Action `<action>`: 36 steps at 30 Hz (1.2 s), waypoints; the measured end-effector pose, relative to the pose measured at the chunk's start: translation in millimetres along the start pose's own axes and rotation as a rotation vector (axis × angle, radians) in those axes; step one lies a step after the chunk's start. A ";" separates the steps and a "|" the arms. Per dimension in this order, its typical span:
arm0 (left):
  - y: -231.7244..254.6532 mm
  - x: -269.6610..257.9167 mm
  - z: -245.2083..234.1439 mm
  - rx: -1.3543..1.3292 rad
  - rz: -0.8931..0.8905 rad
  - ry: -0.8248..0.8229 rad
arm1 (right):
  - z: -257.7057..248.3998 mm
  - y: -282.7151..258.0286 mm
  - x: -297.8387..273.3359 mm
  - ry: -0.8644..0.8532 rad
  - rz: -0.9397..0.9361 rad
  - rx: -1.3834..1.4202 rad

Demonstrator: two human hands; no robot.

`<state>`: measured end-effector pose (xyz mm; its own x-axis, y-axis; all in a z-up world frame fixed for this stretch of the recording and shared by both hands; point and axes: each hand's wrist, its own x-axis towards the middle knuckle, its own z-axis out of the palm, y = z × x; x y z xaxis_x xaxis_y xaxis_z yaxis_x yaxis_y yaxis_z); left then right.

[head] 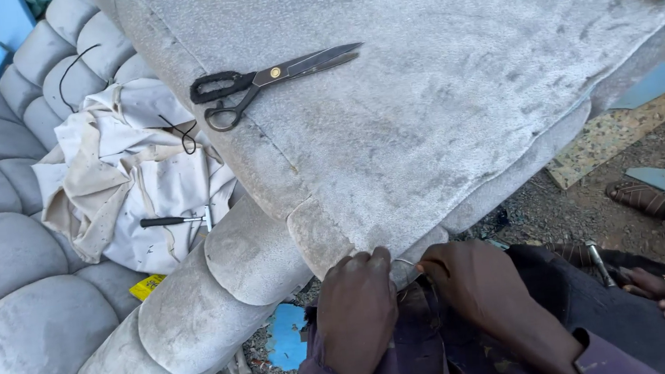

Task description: Hand-sew the fabric upholstery onto the corner of a sofa

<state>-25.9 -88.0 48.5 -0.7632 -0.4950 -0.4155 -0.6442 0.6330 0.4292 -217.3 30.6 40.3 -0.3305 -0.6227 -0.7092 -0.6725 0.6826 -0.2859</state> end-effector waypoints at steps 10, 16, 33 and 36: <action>-11.4 -4.7 -16.5 0.002 -0.078 -0.041 | -10.8 -2.1 -6.5 0.029 0.063 0.023; -12.9 1.0 -9.4 -0.156 0.028 0.042 | -23.5 3.1 8.6 0.032 -0.079 0.103; 30.1 65.8 14.3 -0.234 0.666 0.214 | -23.2 80.1 -27.2 0.119 0.021 0.302; 41.1 15.1 -1.1 -0.487 0.437 0.101 | -44.5 49.1 -64.8 0.120 0.160 0.489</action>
<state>-64.0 -70.1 60.8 -0.9453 -0.3219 -0.0534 -0.2050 0.4583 0.8648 -258.4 87.4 100.9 -0.4964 -0.5157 -0.6984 -0.2293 0.8538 -0.4675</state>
